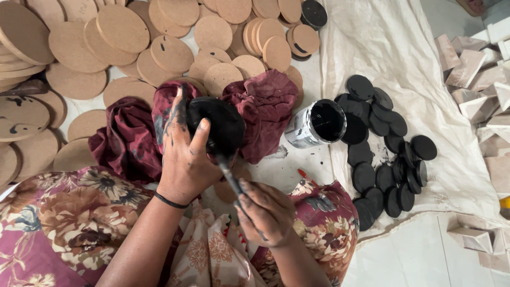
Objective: The person sits on the floor and paints round wooden discs black using a brush. They hold each disc on their lap, apply black paint from a can to the face and edge, then set the finished disc on a cloth with a pile of completed discs.
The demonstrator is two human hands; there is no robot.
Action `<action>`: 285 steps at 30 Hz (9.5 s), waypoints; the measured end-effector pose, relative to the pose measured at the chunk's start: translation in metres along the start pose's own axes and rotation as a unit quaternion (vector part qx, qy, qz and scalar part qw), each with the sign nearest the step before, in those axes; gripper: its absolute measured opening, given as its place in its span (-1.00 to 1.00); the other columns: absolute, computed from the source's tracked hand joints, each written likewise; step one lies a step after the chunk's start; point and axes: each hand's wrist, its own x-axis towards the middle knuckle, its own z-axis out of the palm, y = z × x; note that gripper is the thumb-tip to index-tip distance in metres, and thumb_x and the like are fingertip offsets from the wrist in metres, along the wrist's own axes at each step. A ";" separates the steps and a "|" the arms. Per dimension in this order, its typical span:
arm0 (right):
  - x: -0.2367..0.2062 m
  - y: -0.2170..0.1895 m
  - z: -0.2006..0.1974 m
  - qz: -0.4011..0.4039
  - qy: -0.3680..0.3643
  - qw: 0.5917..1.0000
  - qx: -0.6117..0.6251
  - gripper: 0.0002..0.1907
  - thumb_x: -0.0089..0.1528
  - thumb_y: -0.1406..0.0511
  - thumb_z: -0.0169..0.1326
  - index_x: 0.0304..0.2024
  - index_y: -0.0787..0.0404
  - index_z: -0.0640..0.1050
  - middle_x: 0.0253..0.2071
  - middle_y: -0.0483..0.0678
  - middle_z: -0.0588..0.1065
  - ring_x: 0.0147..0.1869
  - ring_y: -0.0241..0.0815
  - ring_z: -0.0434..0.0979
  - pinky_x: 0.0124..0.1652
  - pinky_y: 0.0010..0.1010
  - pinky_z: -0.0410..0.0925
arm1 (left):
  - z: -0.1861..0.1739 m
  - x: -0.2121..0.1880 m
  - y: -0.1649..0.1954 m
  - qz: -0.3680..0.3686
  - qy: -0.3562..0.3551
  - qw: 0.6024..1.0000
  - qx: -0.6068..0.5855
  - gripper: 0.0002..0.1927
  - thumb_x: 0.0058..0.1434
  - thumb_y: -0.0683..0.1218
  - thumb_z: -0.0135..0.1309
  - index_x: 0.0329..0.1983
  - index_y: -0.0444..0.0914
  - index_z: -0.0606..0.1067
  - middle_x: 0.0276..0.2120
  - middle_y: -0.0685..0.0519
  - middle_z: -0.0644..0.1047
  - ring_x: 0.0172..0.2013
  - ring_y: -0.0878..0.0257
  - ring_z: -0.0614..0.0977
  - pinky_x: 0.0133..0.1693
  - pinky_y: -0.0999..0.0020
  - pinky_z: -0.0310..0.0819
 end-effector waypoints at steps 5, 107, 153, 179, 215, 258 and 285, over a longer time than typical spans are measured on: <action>0.003 0.002 0.003 -0.004 0.060 0.998 -0.017 -0.83 0.29 0.44 0.22 -0.09 0.34 0.53 0.02 0.18 0.59 0.07 0.04 0.71 -0.05 -0.23 0.61 | 0.001 -0.002 -0.001 -0.003 -0.009 1.000 0.005 0.15 -0.07 0.02 0.54 0.43 0.01 0.00 0.44 -0.52 0.01 0.32 -0.50 0.33 0.22 -0.29 0.36; -0.005 0.003 -0.041 0.167 0.110 0.979 0.049 -0.78 0.28 0.33 0.20 -0.30 0.36 0.46 -0.29 0.18 0.59 -0.27 -0.02 0.69 -0.27 -0.28 0.58 | -0.007 0.004 -0.004 -0.145 0.001 0.989 -0.001 0.21 -0.16 -0.09 0.50 0.48 -0.38 0.02 0.36 -0.41 0.20 0.38 -0.39 0.25 0.41 -0.16 0.17; -0.025 -0.003 -0.034 0.209 0.187 0.941 0.189 -0.77 0.30 0.37 0.19 -0.14 0.43 0.46 -0.14 0.31 0.58 -0.09 0.04 0.66 -0.08 -0.23 0.56 | -0.006 0.001 -0.016 -0.307 0.052 0.806 -0.503 0.37 -0.06 -0.41 0.25 0.64 -0.03 -0.32 0.46 -0.01 0.07 0.33 0.05 0.41 0.23 0.09 0.51; -0.041 0.013 -0.030 0.249 0.251 0.887 0.297 -0.78 0.30 0.45 0.15 -0.02 0.37 0.47 -0.12 0.37 0.54 -0.09 0.14 0.62 -0.07 -0.14 0.52 | 0.027 -0.009 -0.012 -0.208 0.132 0.969 -0.030 0.41 -0.13 -0.03 0.64 0.56 -0.20 -0.15 0.34 -0.34 0.10 0.28 -0.18 0.41 0.29 0.05 0.44; -0.008 0.017 -0.012 0.071 0.094 0.993 -0.010 -0.86 0.30 0.39 0.17 -0.17 0.32 0.48 -0.08 0.19 0.59 -0.04 0.03 0.71 -0.16 -0.32 0.61 | 0.009 0.007 -0.002 -0.160 0.014 0.986 0.049 0.25 -0.21 0.08 0.53 0.44 -0.39 0.07 0.34 -0.43 0.21 0.30 -0.38 0.28 0.29 -0.32 0.05; -0.010 0.027 0.000 0.044 0.124 0.990 -0.045 -0.91 0.25 0.43 0.14 -0.27 0.33 0.48 -0.24 0.22 0.60 -0.18 -0.01 0.73 -0.24 -0.38 0.56 | 0.018 -0.002 0.004 -0.108 0.024 0.991 0.081 0.05 -0.06 0.08 0.48 0.43 -0.26 0.21 0.35 -0.37 0.27 0.33 -0.29 0.33 0.32 -0.35 0.05; -0.020 0.012 -0.003 0.058 0.056 0.995 0.061 -0.88 0.22 0.39 0.13 -0.36 0.31 0.45 -0.31 0.14 0.59 -0.21 -0.02 0.71 -0.25 -0.30 0.60 | 0.004 0.003 -0.009 -0.167 0.023 0.981 0.100 0.13 -0.12 0.09 0.50 0.43 -0.34 0.15 0.39 -0.40 0.21 0.39 -0.32 0.24 0.32 -0.34 -0.02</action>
